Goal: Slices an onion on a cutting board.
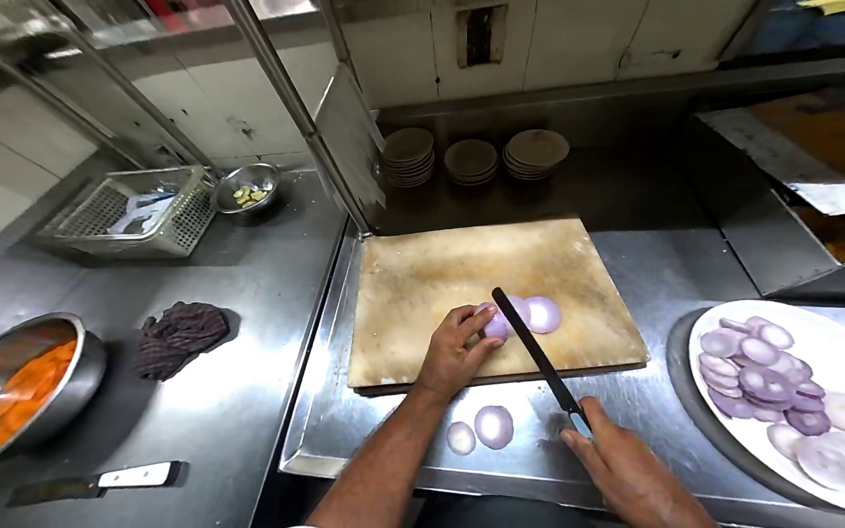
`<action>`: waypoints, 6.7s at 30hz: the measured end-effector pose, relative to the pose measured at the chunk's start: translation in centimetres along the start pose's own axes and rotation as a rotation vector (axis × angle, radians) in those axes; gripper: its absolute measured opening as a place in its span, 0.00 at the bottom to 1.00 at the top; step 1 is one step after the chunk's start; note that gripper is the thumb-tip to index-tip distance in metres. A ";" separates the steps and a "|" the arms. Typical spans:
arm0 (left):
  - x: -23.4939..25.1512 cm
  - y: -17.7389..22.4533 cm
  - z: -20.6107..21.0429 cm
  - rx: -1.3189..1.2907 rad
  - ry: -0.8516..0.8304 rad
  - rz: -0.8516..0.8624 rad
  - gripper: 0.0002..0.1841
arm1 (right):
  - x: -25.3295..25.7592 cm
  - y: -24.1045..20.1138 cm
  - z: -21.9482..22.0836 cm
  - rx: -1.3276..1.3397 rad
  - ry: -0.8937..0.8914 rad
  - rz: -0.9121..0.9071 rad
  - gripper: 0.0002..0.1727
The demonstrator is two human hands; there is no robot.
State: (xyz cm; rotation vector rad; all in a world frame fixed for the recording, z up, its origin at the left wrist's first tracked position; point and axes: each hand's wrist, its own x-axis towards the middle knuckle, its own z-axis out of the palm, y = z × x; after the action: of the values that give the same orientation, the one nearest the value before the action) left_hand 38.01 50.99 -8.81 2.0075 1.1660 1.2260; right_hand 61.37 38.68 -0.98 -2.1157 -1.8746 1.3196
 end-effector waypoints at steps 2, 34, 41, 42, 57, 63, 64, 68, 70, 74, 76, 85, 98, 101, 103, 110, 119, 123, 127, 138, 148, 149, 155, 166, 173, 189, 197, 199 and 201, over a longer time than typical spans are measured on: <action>0.0 0.0 0.0 0.003 0.007 0.011 0.23 | -0.7 -0.5 -0.6 -0.015 0.027 -0.052 0.24; 0.4 0.0 0.3 -0.019 0.026 -0.019 0.23 | 0.6 -1.4 -1.2 0.034 -0.030 0.010 0.22; 0.4 -0.4 0.3 -0.033 0.021 -0.024 0.21 | 3.4 2.9 1.9 0.455 -0.171 -0.086 0.24; 0.4 -0.5 0.3 -0.044 0.024 -0.024 0.22 | 3.8 3.2 2.0 0.542 -0.197 -0.107 0.23; 0.1 -0.4 0.4 -0.029 0.047 0.010 0.21 | 0.9 0.4 0.6 0.186 -0.010 -0.088 0.24; 0.0 -0.3 0.4 0.002 0.045 0.002 0.21 | -0.1 -1.1 -0.3 0.057 0.015 -0.088 0.24; 0.0 -0.3 0.4 -0.002 0.044 0.001 0.21 | -0.3 -1.1 -0.5 0.042 0.008 -0.085 0.24; 0.0 -0.3 0.4 -0.016 0.040 0.000 0.21 | -1.1 -1.5 -0.6 -0.031 0.032 -0.103 0.25; 0.0 -0.3 0.5 -0.009 0.049 0.001 0.21 | -1.4 -2.1 -0.6 -0.061 0.036 -0.079 0.26; 0.1 -0.2 0.4 -0.012 0.054 -0.004 0.22 | -0.8 -3.2 -0.2 -0.093 0.023 -0.046 0.25; 0.1 -0.1 0.3 -0.021 0.052 -0.002 0.22 | 0.0 -3.8 -0.4 -0.094 -0.023 -0.014 0.25; 0.1 -0.2 0.3 -0.006 0.055 -0.025 0.23 | 4.3 -6.0 -0.5 -0.150 -0.055 -0.004 0.25; 0.1 0.0 0.1 -0.048 0.056 -0.043 0.19 | 1.4 -0.7 1.1 0.089 -0.071 0.021 0.25; -0.1 0.0 0.2 -0.054 0.066 -0.036 0.19 | 0.2 -1.6 0.2 0.115 0.012 -0.033 0.24; 0.0 -0.1 0.2 -0.058 0.068 -0.032 0.20 | -0.1 -2.0 0.1 0.094 0.037 -0.061 0.23; 0.0 -0.2 0.3 -0.043 0.075 -0.012 0.20 | -0.4 -2.8 0.0 0.009 -0.003 -0.042 0.22; 0.1 -0.1 0.2 -0.005 0.075 -0.035 0.20 | 0.7 -4.6 0.1 -0.105 -0.042 0.006 0.23; 0.2 -0.2 0.2 -0.002 0.075 -0.049 0.20 | 1.4 -5.1 0.2 -0.101 -0.054 0.027 0.23; 0.2 -0.2 0.3 -0.003 0.090 -0.044 0.20 | 3.0 -6.1 0.3 -0.148 -0.069 0.050 0.26; 0.6 -0.2 0.2 -0.009 0.094 -0.043 0.21 | 2.6 -3.1 2.8 -0.105 -0.070 0.112 0.26; 0.6 -0.3 -0.1 -0.031 -0.003 -0.053 0.26 | 2.2 -1.6 1.9 -0.043 -0.095 0.052 0.24; 0.6 -0.3 0.0 -0.037 0.004 -0.048 0.27 | 1.8 -1.4 1.7 -0.011 -0.066 0.035 0.24; 0.4 -0.3 0.1 -0.037 0.026 -0.044 0.26 | -0.5 -2.1 0.4 0.036 0.036 -0.058 0.24; 0.5 -0.6 0.1 -0.071 0.036 -0.024 0.22 | -0.6 -2.6 0.3 -0.109 0.006 -0.024 0.26; 0.7 -0.6 -0.3 -0.116 0.010 -0.072 0.22 | 1.3 -4.6 0.0 -0.145 -0.026 0.014 0.24; 0.9 -0.4 -0.4 -0.174 0.030 -0.151 0.20 | 3.6 -6.7 0.3 -0.152 -0.061 0.018 0.26; 1.1 -0.3 -0.5 -0.154 0.023 -0.171 0.22 | 4.8 -7.7 -0.2 -0.187 -0.093 0.051 0.24; 1.1 -0.4 -0.5 -0.158 0.025 -0.171 0.22 | 5.2 -7.9 -0.2 -0.189 -0.100 0.048 0.23; 1.1 -0.4 -0.5 -0.160 0.018 -0.179 0.22 | 5.8 -8.4 -0.3 -0.196 -0.104 0.054 0.23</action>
State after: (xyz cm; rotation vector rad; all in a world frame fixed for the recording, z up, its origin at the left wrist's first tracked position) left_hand 37.62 52.13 -8.38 1.7397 1.1880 1.2091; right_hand 54.32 45.94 0.28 -2.2435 -2.0822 1.3308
